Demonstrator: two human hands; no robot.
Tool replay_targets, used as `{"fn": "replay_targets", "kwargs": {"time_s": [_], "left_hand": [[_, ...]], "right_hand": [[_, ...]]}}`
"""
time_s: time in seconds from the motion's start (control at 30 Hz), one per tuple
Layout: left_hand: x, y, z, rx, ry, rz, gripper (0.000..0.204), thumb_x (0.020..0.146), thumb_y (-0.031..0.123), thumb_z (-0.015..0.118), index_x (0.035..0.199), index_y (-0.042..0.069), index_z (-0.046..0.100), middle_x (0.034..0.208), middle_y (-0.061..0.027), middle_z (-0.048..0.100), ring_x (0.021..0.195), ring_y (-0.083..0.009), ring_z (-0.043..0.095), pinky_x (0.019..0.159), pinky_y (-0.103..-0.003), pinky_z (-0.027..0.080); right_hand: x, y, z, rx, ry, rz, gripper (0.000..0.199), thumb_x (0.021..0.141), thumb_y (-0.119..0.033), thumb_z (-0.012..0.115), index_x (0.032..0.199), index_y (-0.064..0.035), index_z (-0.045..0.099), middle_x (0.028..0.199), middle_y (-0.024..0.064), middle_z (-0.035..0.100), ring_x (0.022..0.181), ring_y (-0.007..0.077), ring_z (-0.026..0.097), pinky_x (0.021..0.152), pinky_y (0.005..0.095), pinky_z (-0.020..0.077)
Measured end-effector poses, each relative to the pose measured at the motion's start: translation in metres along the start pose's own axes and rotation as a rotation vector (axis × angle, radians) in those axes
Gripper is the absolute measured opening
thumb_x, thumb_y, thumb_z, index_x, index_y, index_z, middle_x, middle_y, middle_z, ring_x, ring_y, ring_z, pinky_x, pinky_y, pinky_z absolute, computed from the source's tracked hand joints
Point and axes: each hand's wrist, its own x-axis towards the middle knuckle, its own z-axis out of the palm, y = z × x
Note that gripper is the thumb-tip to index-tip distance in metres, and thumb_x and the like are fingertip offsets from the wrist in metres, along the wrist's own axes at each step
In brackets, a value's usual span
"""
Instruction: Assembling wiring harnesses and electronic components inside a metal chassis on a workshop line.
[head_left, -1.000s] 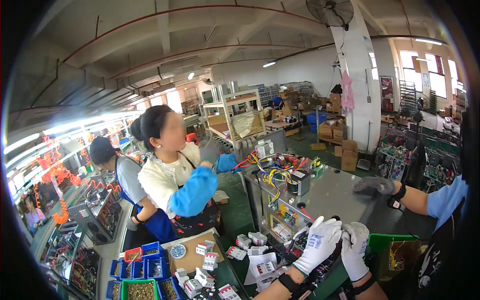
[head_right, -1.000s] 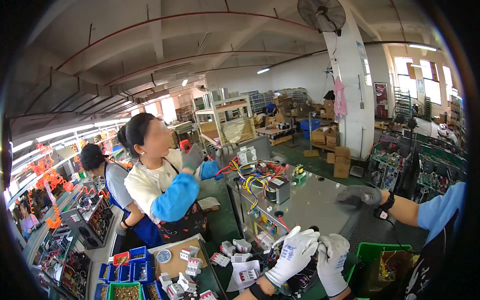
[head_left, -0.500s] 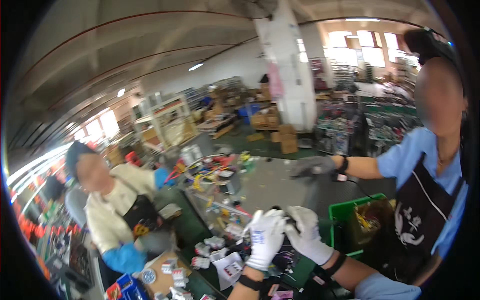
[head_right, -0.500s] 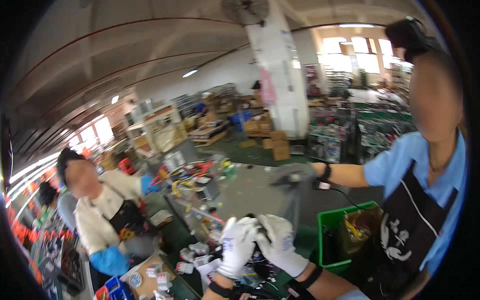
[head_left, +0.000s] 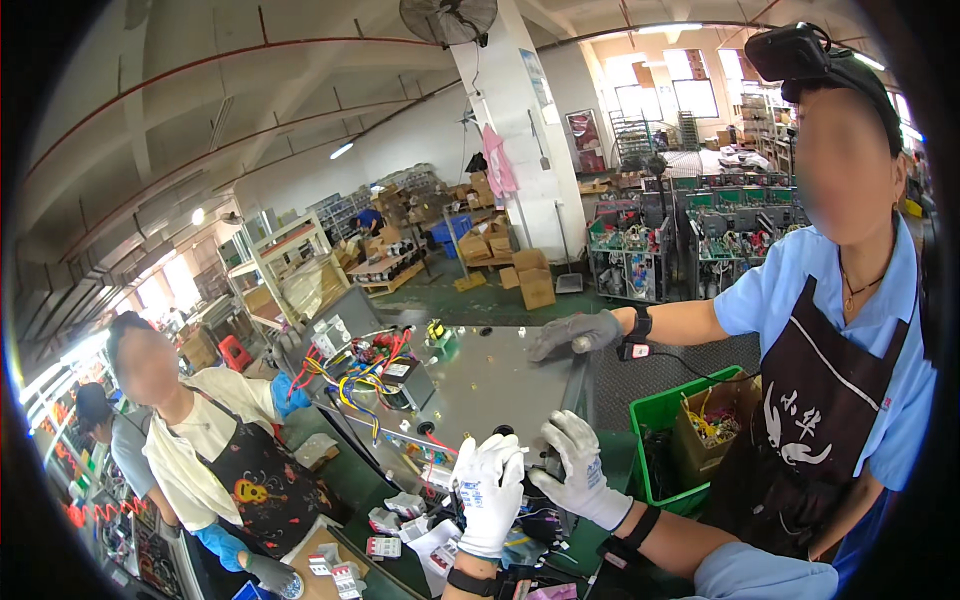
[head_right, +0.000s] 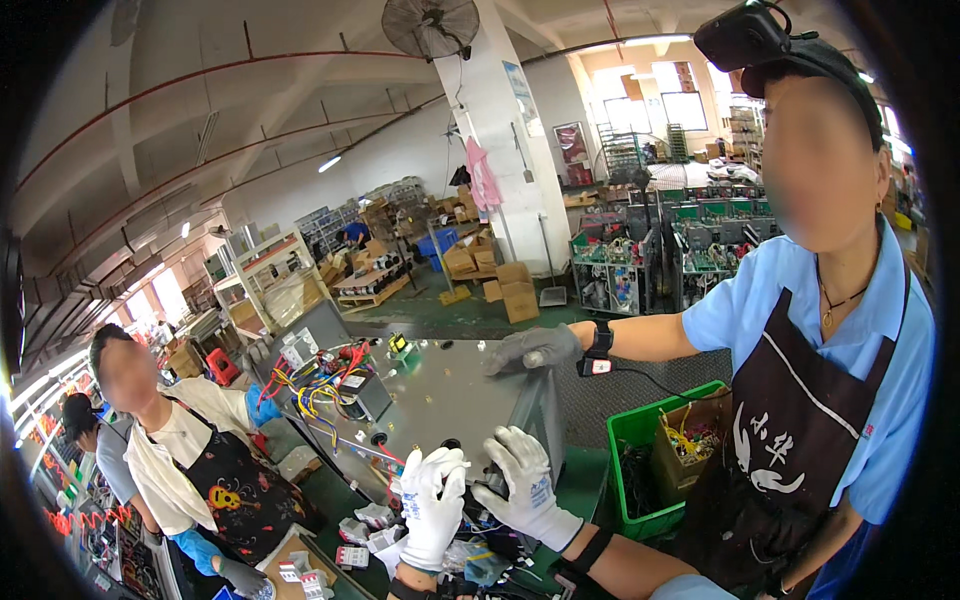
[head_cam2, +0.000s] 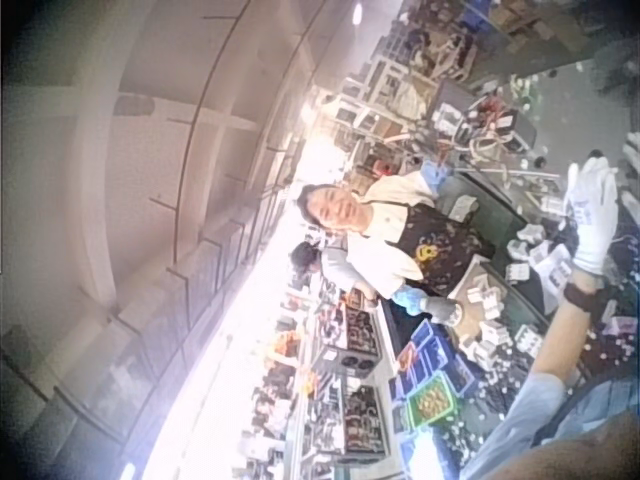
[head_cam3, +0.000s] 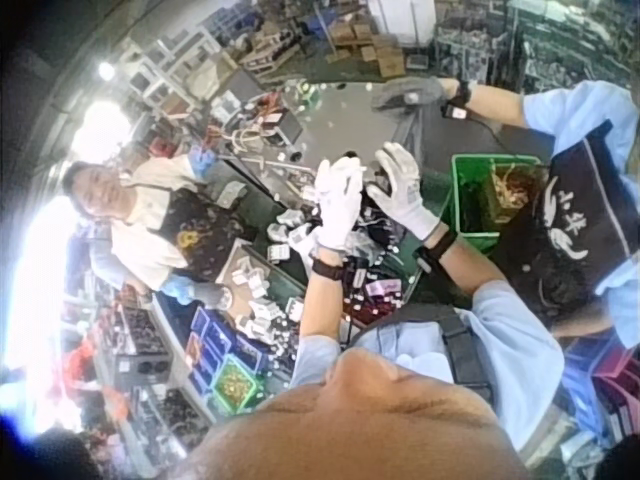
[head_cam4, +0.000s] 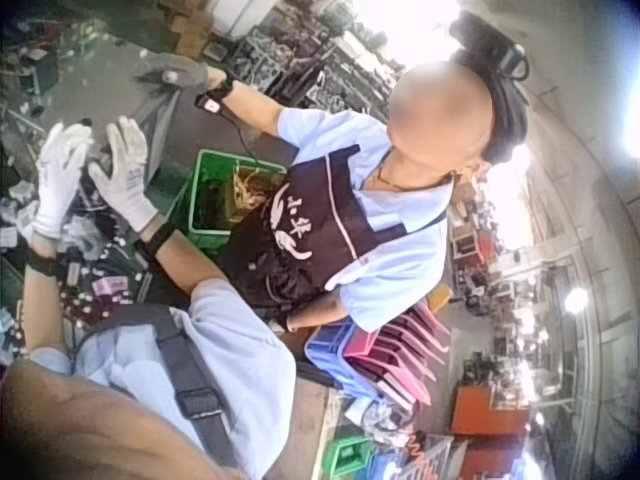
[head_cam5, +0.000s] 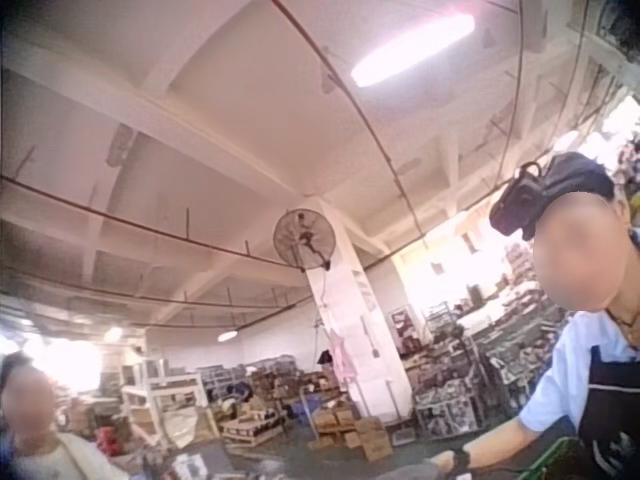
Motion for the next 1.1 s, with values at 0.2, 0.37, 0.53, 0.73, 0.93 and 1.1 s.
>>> {"fn": "replay_targets", "kwargs": {"time_s": [0.2, 0.37, 0.53, 0.73, 0.93, 1.1], "left_hand": [[-0.001, -0.002, 0.000, 0.014, 0.021, 0.037, 0.004, 0.085, 0.007, 0.063, 0.088, 0.008, 0.066, 0.098, -0.0079, 0.071, 0.101, -0.0278, 0.065, 0.103, -0.050, 0.038], [-0.004, -0.001, 0.000, 0.028, 0.039, 0.049, 0.006, 0.086, 0.006, 0.063, 0.090, 0.007, 0.067, 0.098, -0.0078, 0.071, 0.100, -0.0275, 0.065, 0.102, -0.048, 0.039], [0.036, 0.012, -0.033, -0.116, -0.220, -0.257, 0.016, 0.090, 0.009, 0.055, 0.088, 0.000, 0.068, 0.093, -0.0130, 0.070, 0.087, -0.0291, 0.065, 0.078, -0.035, 0.052], [0.049, 0.038, -0.040, 0.087, -0.436, 0.393, 0.007, 0.081, 0.010, 0.054, 0.085, 0.009, 0.060, 0.074, -0.0106, 0.056, 0.075, -0.0288, 0.056, 0.067, -0.041, 0.046], [-0.001, 0.023, -0.027, -0.251, -0.389, 0.178, 0.014, 0.086, 0.010, 0.059, 0.095, 0.002, 0.066, 0.088, -0.0105, 0.065, 0.085, -0.0292, 0.057, 0.077, -0.040, 0.046], [-0.020, 0.027, -0.026, -0.197, -0.228, 0.242, 0.007, 0.087, 0.011, 0.055, 0.085, 0.005, 0.058, 0.084, -0.0107, 0.057, 0.087, -0.0292, 0.056, 0.089, -0.040, 0.043]], "right_hand": [[-0.001, 0.002, 0.003, 0.024, 0.025, -0.018, 0.069, 0.069, -0.030, 0.077, 0.128, -0.0049, 0.052, 0.134, 0.0209, 0.049, 0.125, 0.0423, 0.046, 0.105, 0.0540, 0.0345], [-0.002, 0.001, 0.006, 0.028, 0.046, -0.014, 0.069, 0.069, -0.031, 0.076, 0.128, -0.0042, 0.051, 0.133, 0.0211, 0.049, 0.124, 0.0430, 0.046, 0.105, 0.0543, 0.0348], [-0.002, 0.000, 0.008, 0.030, 0.067, -0.038, 0.070, 0.068, -0.031, 0.075, 0.127, -0.0023, 0.050, 0.132, 0.0226, 0.049, 0.123, 0.0439, 0.046, 0.105, 0.0546, 0.0348], [-0.006, 0.009, 0.016, -0.027, 0.077, -0.085, 0.067, 0.075, -0.038, 0.070, 0.126, 0.0007, 0.049, 0.131, 0.0245, 0.048, 0.124, 0.0442, 0.044, 0.105, 0.0561, 0.0317], [-0.014, 0.016, 0.034, -0.009, 0.189, -0.059, 0.062, 0.077, -0.027, 0.071, 0.128, -0.0007, 0.047, 0.130, 0.0233, 0.048, 0.120, 0.0422, 0.048, 0.100, 0.0523, 0.0390], [-0.011, 0.013, 0.034, 0.177, 0.196, -0.063, 0.062, 0.086, -0.031, 0.066, 0.136, -0.0014, 0.044, 0.139, 0.0253, 0.042, 0.127, 0.0418, 0.044, 0.103, 0.0488, 0.0389]]}}
